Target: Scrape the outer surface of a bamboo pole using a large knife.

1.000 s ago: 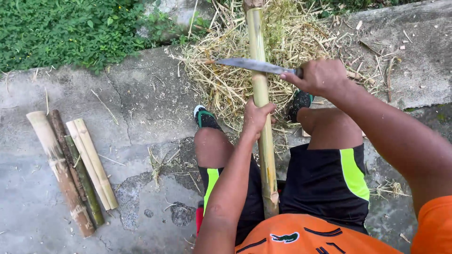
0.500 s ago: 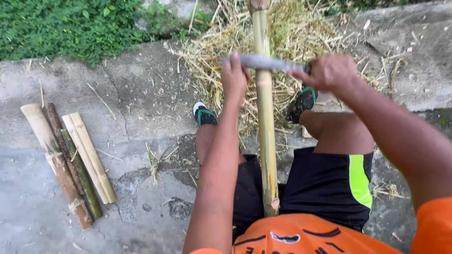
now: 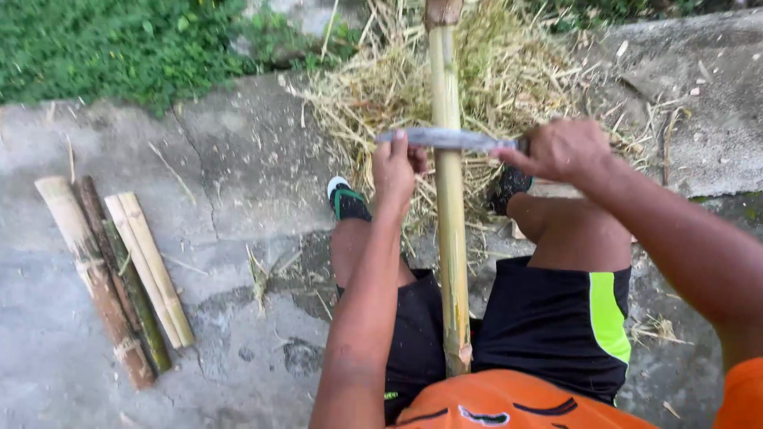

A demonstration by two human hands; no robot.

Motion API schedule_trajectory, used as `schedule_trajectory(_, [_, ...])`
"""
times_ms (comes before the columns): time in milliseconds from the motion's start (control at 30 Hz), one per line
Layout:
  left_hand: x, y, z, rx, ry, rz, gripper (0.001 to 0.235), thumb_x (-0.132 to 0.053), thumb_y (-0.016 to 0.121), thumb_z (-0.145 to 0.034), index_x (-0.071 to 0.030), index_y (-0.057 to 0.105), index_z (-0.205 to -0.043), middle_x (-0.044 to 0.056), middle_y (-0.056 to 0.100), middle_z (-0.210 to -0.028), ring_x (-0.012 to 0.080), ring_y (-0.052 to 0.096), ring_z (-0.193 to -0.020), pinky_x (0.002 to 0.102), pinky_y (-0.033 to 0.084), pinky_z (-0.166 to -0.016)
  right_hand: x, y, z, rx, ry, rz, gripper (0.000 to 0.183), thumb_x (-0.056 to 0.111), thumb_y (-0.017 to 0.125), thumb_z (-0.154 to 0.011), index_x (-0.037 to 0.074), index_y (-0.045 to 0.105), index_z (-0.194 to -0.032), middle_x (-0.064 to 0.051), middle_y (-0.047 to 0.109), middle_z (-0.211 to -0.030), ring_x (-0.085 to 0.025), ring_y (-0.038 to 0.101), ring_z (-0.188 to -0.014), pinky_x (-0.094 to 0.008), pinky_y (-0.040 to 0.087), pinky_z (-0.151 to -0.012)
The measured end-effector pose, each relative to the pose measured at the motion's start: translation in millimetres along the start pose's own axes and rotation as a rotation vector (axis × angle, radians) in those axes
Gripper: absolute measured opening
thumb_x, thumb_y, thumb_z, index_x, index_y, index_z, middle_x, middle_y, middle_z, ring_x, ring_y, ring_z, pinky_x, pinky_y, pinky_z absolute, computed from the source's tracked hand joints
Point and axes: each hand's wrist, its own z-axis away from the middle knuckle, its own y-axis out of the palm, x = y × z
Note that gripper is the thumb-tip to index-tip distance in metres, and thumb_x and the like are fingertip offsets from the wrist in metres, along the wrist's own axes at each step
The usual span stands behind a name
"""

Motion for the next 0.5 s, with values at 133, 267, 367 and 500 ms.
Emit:
schedule_trajectory(133, [-36.2,20.1,-34.5,-0.048,-0.066,0.022,0.034,-0.029,0.043,-0.111,-0.002,0.059,-0.098,0.007,0.061,-0.070,0.0143,0.058,-0.054,0.030,0.054,-0.050,-11.9,-31.6,-32.5,-0.139,0.024,-0.031,0.092,0.092,0.016,-0.085,0.016,0.068,-0.081,0.001,0.046,-0.048,-0.006,0.040,-0.037,-0.027,0.035,-0.034])
schedule_trajectory(267, [-65.4,36.0,-83.6,-0.035,-0.015,-0.110,0.036,-0.026,0.041,-0.108,-0.001,0.065,-0.098,0.006,0.063,-0.071,0.0122,0.060,-0.055,0.030,0.057,-0.049,-19.9,-43.8,-68.0,-0.208,0.019,-0.064,0.097,0.093,0.017,-0.091,0.013,0.070,-0.077,0.003,0.039,-0.055,-0.008,0.034,-0.046,-0.028,0.029,-0.040])
schedule_trajectory(367, [-84.4,43.8,-113.1,-0.072,-0.020,-0.180,0.038,-0.027,0.040,-0.108,0.000,0.064,-0.095,0.007,0.064,-0.069,0.0133,0.061,-0.053,0.030,0.058,-0.050,-15.9,-65.5,-76.0,-0.319,0.053,-0.112,0.097,0.093,0.018,-0.092,0.012,0.069,-0.074,0.001,0.042,-0.052,-0.009,0.039,-0.043,-0.028,0.029,-0.039])
schedule_trajectory(500, [-74.1,31.2,-97.4,-0.026,0.024,-0.297,0.038,-0.027,0.039,-0.108,0.000,0.063,-0.095,0.007,0.066,-0.068,0.0137,0.062,-0.052,0.031,0.055,-0.049,-5.4,-61.2,-55.9,-0.143,0.111,-0.201,0.093,0.088,0.016,-0.092,0.012,0.066,-0.075,0.002,0.040,-0.053,-0.008,0.034,-0.044,-0.028,0.029,-0.037])
